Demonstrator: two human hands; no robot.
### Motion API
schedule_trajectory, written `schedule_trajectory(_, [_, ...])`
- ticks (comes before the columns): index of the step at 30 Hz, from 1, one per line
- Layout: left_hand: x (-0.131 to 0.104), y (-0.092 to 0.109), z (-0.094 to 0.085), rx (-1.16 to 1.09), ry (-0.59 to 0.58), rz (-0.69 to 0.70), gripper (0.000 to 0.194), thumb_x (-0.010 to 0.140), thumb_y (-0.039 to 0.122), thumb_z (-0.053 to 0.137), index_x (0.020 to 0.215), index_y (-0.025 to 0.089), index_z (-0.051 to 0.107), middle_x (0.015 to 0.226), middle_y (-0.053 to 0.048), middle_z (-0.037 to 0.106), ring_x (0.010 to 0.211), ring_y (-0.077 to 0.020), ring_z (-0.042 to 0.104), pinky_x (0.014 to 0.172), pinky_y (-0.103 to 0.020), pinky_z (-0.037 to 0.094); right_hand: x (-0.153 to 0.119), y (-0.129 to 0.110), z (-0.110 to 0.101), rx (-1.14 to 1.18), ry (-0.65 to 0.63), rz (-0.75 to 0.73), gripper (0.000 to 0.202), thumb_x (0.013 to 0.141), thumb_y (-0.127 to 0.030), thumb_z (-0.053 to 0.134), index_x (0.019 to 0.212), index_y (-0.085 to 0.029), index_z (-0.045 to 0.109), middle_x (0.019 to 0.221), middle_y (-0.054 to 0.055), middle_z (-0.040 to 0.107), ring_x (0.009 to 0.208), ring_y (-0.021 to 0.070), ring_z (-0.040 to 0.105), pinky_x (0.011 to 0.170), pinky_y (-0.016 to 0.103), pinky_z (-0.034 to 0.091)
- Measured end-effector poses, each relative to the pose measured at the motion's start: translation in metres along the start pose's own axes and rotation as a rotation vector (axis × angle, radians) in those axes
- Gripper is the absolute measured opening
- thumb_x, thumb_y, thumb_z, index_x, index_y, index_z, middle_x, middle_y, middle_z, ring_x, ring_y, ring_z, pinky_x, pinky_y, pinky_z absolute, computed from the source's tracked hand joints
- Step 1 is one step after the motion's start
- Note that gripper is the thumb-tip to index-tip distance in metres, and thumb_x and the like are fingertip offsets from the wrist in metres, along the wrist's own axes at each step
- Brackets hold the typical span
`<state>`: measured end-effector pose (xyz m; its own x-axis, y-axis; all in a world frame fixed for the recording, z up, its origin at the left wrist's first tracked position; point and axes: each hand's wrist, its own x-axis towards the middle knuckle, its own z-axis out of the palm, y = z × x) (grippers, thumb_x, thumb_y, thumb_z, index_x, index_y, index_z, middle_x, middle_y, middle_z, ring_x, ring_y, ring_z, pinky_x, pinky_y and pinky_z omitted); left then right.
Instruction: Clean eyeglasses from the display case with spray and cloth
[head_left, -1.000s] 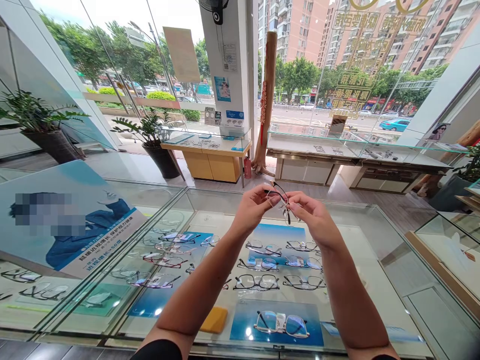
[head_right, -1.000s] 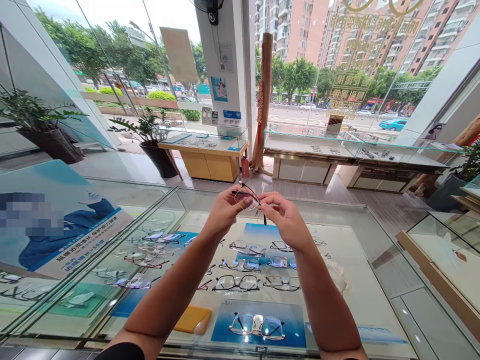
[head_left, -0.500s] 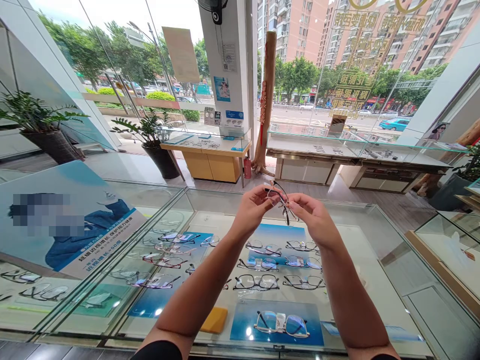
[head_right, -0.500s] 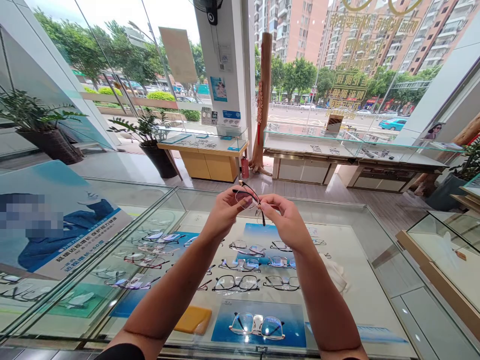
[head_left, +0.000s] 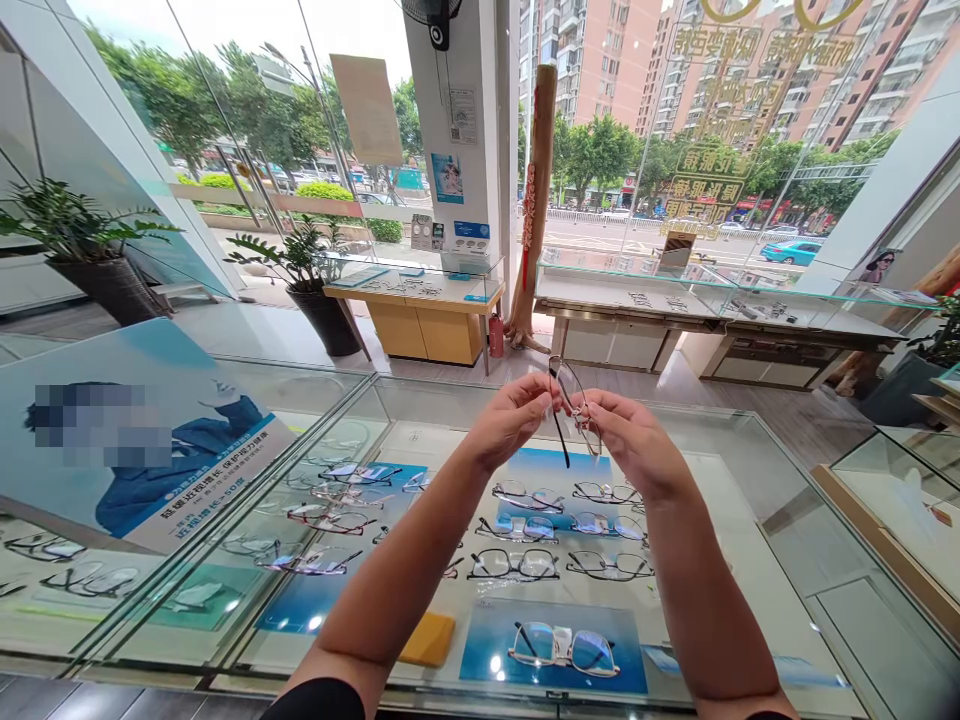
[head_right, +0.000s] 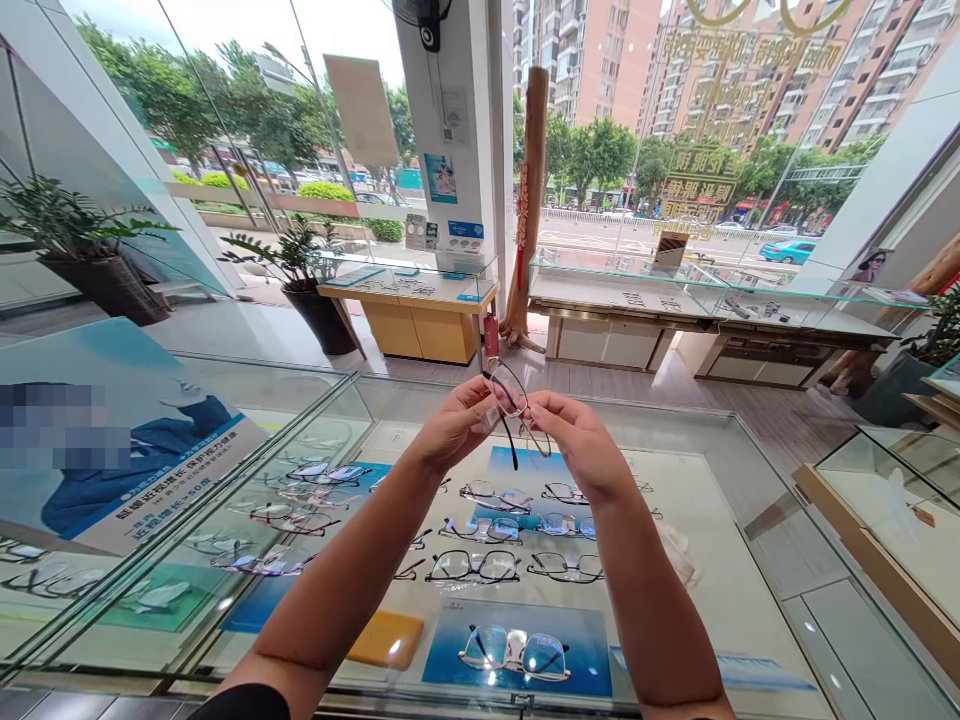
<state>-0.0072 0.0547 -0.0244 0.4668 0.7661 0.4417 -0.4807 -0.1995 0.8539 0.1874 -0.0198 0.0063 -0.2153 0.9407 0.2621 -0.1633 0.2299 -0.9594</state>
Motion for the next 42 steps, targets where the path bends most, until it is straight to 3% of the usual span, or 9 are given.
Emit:
schedule_trajectory(5, [0.001,-0.001,0.008,0.023,0.11,0.026,0.039,0.076,0.049,0.096,0.089,0.02,0.075,0.089,-0.003,0.07,0.08,-0.0165,0.064,0.078,-0.034,0.051,0.0,0.006,0.002,-0.075,0.01,-0.029,0.029,0.095,-0.053,0.076,0.102,-0.025,0.081,0.115,0.006,0.077,0.109,0.0234,0.064,0.103,0.039,0.05])
schedule_trajectory(11, [0.004,0.0,0.006,0.065,0.248,0.025,0.034,0.078,0.045,0.091,0.088,0.02,0.07,0.084,-0.001,0.067,0.076,-0.014,0.061,0.077,-0.031,0.051,0.0,0.009,0.001,-0.184,0.144,-0.06,0.032,0.095,-0.055,0.076,0.101,-0.025,0.08,0.101,0.005,0.079,0.097,0.0239,0.068,0.094,0.04,0.053])
schedule_trajectory(15, [-0.005,0.01,0.014,0.275,0.515,0.198,0.022,0.088,0.043,0.077,0.091,0.022,0.072,0.082,0.0,0.065,0.076,-0.014,0.059,0.075,-0.028,0.05,0.001,0.011,-0.002,-0.329,0.313,-0.193,0.031,0.097,-0.053,0.073,0.102,-0.023,0.079,0.105,0.006,0.08,0.104,0.026,0.069,0.1,0.043,0.052])
schedule_trajectory(17, [-0.014,0.018,0.026,0.471,0.561,0.322,0.02,0.091,0.041,0.074,0.087,0.022,0.073,0.08,-0.001,0.066,0.076,-0.0152,0.058,0.074,-0.028,0.049,0.001,0.012,-0.001,-0.387,0.367,-0.246,0.029,0.099,-0.051,0.071,0.102,-0.023,0.078,0.105,0.007,0.08,0.103,0.0259,0.07,0.1,0.043,0.052])
schedule_trajectory(19, [-0.024,0.025,0.039,0.66,0.488,0.354,0.022,0.094,0.04,0.072,0.082,0.021,0.074,0.075,-0.001,0.066,0.072,-0.0153,0.056,0.071,-0.029,0.047,0.0,0.013,0.002,-0.443,0.401,-0.292,0.026,0.101,-0.048,0.069,0.102,-0.023,0.077,0.105,0.006,0.08,0.103,0.0258,0.071,0.099,0.043,0.053])
schedule_trajectory(23, [-0.033,0.029,0.053,0.762,0.343,0.188,0.027,0.098,0.044,0.071,0.095,0.02,0.083,0.07,-0.001,0.068,0.062,-0.0132,0.05,0.06,-0.028,0.04,-0.001,0.015,0.016,-0.594,0.468,-0.437,0.02,0.104,-0.042,0.067,0.101,-0.024,0.076,0.107,0.007,0.08,0.11,0.0275,0.072,0.1,0.044,0.054])
schedule_trajectory(31, [-0.038,0.021,0.037,0.637,0.426,0.067,0.037,0.09,0.056,0.08,0.088,0.019,0.081,0.059,0.004,0.05,0.058,-0.0116,0.041,0.058,-0.028,0.033,-0.01,0.027,0.045,-0.895,0.433,-0.642,0.019,0.107,-0.026,0.059,0.115,-0.023,0.076,0.118,0.011,0.08,0.112,0.0293,0.071,0.1,0.049,0.055])
schedule_trajectory(37, [-0.067,0.052,0.008,0.772,0.345,-0.033,0.032,0.09,0.051,0.079,0.087,0.019,0.079,0.06,0.004,0.049,0.057,-0.0111,0.039,0.056,-0.029,0.028,-0.035,0.022,0.058,-0.913,0.174,-0.514,0.019,0.104,-0.027,0.062,0.118,-0.022,0.073,0.114,0.009,0.079,0.107,0.0292,0.071,0.096,0.047,0.054])
schedule_trajectory(42, [-0.093,0.081,-0.036,1.17,0.004,-0.301,0.019,0.091,0.036,0.072,0.084,0.02,0.078,0.06,0.002,0.052,0.057,-0.0119,0.04,0.058,-0.03,0.028,-0.08,0.025,0.045,-0.834,0.058,-0.345,0.019,0.102,-0.025,0.058,0.116,-0.024,0.072,0.1,0.005,0.073,0.09,0.0226,0.067,0.086,0.04,0.054])
